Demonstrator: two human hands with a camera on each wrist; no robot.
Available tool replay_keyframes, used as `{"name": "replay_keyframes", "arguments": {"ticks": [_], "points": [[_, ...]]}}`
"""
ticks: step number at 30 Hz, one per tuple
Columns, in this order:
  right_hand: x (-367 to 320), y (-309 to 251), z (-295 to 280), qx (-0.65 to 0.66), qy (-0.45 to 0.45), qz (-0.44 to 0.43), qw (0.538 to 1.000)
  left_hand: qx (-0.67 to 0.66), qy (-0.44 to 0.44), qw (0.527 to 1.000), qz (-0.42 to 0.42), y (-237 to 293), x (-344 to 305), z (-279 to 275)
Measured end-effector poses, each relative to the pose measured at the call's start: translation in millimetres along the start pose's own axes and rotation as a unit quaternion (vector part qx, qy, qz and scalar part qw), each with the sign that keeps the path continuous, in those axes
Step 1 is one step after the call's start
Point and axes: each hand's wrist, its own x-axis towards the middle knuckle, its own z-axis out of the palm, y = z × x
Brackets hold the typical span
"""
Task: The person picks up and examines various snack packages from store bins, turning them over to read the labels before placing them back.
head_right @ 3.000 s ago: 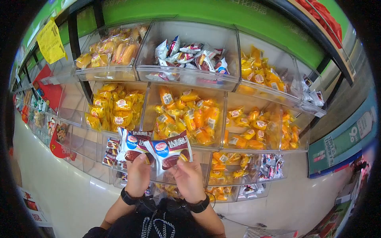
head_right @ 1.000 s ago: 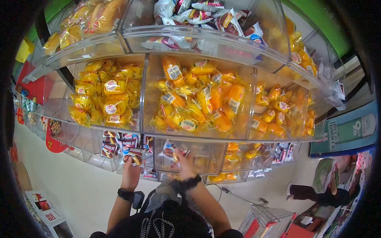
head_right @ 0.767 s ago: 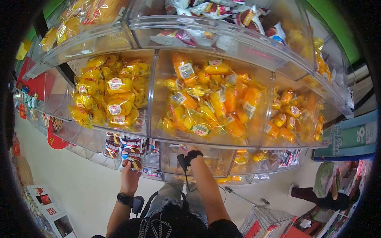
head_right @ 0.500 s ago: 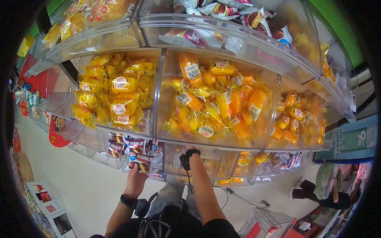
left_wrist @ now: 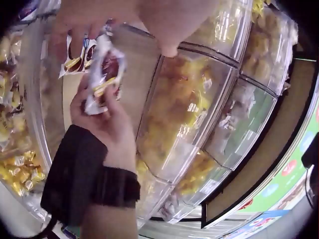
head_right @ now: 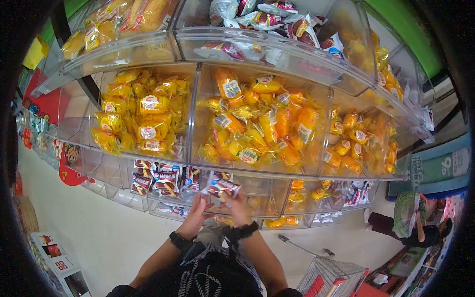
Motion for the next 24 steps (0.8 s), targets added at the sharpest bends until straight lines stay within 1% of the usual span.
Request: {"name": "replay_keyframes", "arguments": {"ticks": [1,3,5,6,7,9,10,11,13,14,15,16,17,18,19,21,22,24], "points": [[5.9,-1.9,-9.1,0.041,0.027,0.011,0.999,0.037,0.052,0.998,0.000,1.1,0.0,0.2],[39.2,10.8,-34.1,-0.026,0.026,0.026,0.999,0.055,0.060,0.997,-0.004,6.4,-2.0,-13.7],[70.5,24.4,-49.1,-0.067,0.016,0.135,0.988,0.034,0.039,0.999,0.001,6.2,-6.2,-30.8],[104.8,58.1,-69.7,-0.076,-0.059,0.139,0.986,0.021,0.062,0.998,0.005,11.1,-10.3,-32.2],[111.1,59.5,-65.6,-0.123,-0.007,0.176,0.977,0.021,0.064,0.998,0.003,10.4,-12.2,-37.8],[128.4,70.3,-59.4,-0.176,0.013,0.184,0.967,0.018,0.079,0.997,0.020,9.8,-17.1,-47.0],[134.1,75.4,-59.6,-0.213,-0.019,0.129,0.968,0.013,0.094,0.995,0.019,11.1,-20.2,-48.2],[138.0,80.4,-61.0,-0.214,-0.021,0.131,0.968,0.012,0.096,0.995,0.019,11.5,-22.1,-50.1],[139.2,77.6,-53.2,-0.299,0.020,0.108,0.948,0.011,0.110,0.994,0.027,10.2,-26.8,-54.1],[113.3,36.2,-26.6,-0.352,0.035,0.187,0.917,0.010,0.113,0.993,0.025,9.0,-28.3,-55.0],[119.9,51.4,-35.7,-0.353,0.034,0.189,0.916,0.006,0.117,0.993,0.024,7.3,-29.3,-55.7],[133.3,76.5,-52.0,-0.321,0.048,0.156,0.933,0.002,0.119,0.993,0.022,5.5,-29.9,-55.9],[141.3,89.9,-61.4,-0.288,0.062,0.122,0.948,0.001,0.120,0.992,0.023,3.1,-29.6,-55.8],[111.4,67.1,-44.5,-0.228,0.097,0.201,0.948,-0.006,0.126,0.992,0.017,-0.5,-29.6,-55.3],[110.7,70.4,-45.8,-0.229,0.096,0.202,0.947,-0.012,0.133,0.991,0.012,-3.4,-29.9,-54.9],[107.3,77.1,-47.8,-0.332,0.065,0.223,0.914,-0.018,0.128,0.992,0.010,-7.0,-30.5,-53.4],[105.0,80.9,-48.2,-0.261,0.048,0.234,0.935,-0.023,0.122,0.992,0.007,-9.4,-31.8,-52.4],[101.5,81.1,-41.0,-0.239,0.058,0.244,0.938,-0.027,0.124,0.992,0.000,-13.7,-31.0,-51.2]]}}
